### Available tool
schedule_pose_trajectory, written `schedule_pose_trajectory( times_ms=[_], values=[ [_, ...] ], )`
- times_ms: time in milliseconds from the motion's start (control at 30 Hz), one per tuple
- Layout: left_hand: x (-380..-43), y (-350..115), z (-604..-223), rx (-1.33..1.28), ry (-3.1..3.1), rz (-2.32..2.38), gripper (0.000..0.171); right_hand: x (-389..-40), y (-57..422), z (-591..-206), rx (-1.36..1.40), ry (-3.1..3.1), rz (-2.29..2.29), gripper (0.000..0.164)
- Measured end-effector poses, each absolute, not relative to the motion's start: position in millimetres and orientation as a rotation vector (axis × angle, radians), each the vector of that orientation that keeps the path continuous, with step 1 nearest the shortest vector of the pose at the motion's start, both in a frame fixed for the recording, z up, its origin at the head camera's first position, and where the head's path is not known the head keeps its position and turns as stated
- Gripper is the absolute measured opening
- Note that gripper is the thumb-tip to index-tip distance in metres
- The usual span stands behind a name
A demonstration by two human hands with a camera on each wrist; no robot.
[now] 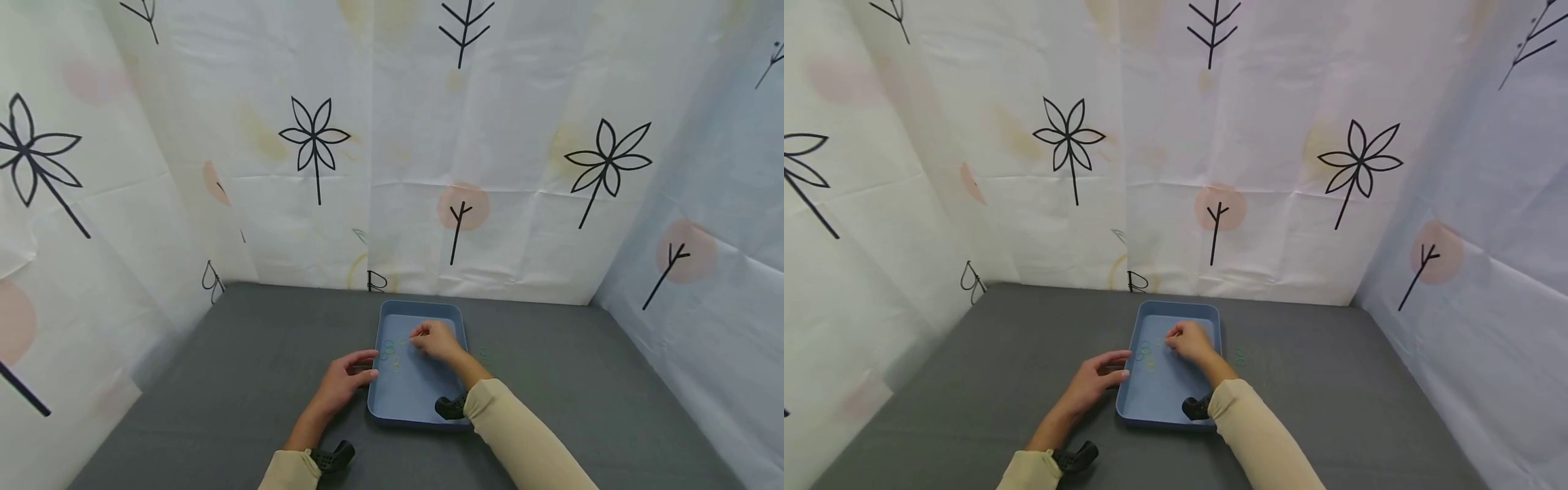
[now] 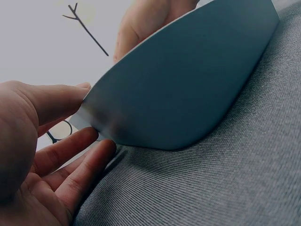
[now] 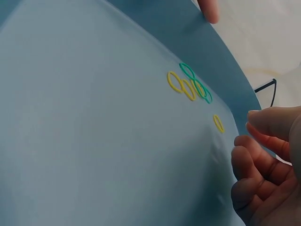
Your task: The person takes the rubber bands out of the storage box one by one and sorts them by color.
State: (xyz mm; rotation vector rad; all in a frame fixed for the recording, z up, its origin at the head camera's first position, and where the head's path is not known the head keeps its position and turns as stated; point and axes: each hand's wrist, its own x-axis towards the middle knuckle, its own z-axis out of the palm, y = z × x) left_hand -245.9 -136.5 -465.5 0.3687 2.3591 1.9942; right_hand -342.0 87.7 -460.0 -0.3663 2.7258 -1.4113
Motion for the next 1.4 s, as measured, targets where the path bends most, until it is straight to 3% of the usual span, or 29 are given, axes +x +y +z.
schedule_pose_trajectory(
  times_ms=[1400],
  values=[
    [-248.0,-140.0,-467.9,0.387,2.34,1.984,0.039,-341.7,43.2,-474.8,-0.383,2.966,-1.103,0.011]
  ],
)
